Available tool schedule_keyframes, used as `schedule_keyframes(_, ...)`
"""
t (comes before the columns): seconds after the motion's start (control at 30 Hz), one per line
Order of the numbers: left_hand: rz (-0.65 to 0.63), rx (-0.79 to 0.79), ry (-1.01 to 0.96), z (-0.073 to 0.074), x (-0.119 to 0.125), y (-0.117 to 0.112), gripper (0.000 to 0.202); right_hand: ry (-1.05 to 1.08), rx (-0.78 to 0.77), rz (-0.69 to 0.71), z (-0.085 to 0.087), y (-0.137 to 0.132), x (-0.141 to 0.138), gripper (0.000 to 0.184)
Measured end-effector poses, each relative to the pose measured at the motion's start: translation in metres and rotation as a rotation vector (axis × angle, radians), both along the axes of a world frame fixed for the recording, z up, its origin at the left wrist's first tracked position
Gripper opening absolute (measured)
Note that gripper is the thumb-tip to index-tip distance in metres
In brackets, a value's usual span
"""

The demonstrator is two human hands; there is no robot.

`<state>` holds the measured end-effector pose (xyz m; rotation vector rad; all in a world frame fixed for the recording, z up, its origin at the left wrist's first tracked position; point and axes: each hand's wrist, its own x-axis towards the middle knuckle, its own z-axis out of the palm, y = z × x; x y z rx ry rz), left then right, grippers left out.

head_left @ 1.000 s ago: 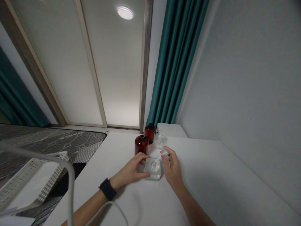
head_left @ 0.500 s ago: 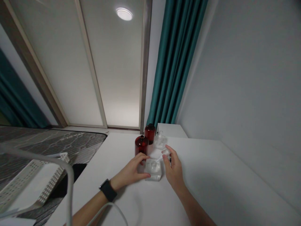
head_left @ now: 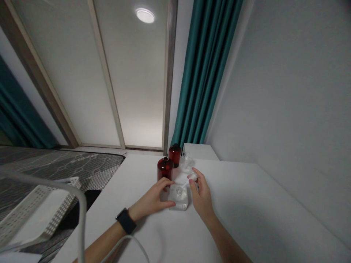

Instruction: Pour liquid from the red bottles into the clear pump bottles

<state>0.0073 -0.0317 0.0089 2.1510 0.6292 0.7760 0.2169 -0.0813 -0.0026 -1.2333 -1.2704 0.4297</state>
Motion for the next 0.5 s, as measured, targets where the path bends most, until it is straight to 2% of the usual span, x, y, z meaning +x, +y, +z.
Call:
schedule_keyframes(0.27,0.013,-0.009,-0.009,-0.001,0.000,-0.001,0.053,0.106,-0.031,0.028,-0.003,0.005,0.004,0.044)
schedule_keyframes(0.5,0.013,0.006,-0.009,-0.005,0.000,0.000,0.052,0.264,0.006,0.028,-0.001,0.012,0.011,0.047)
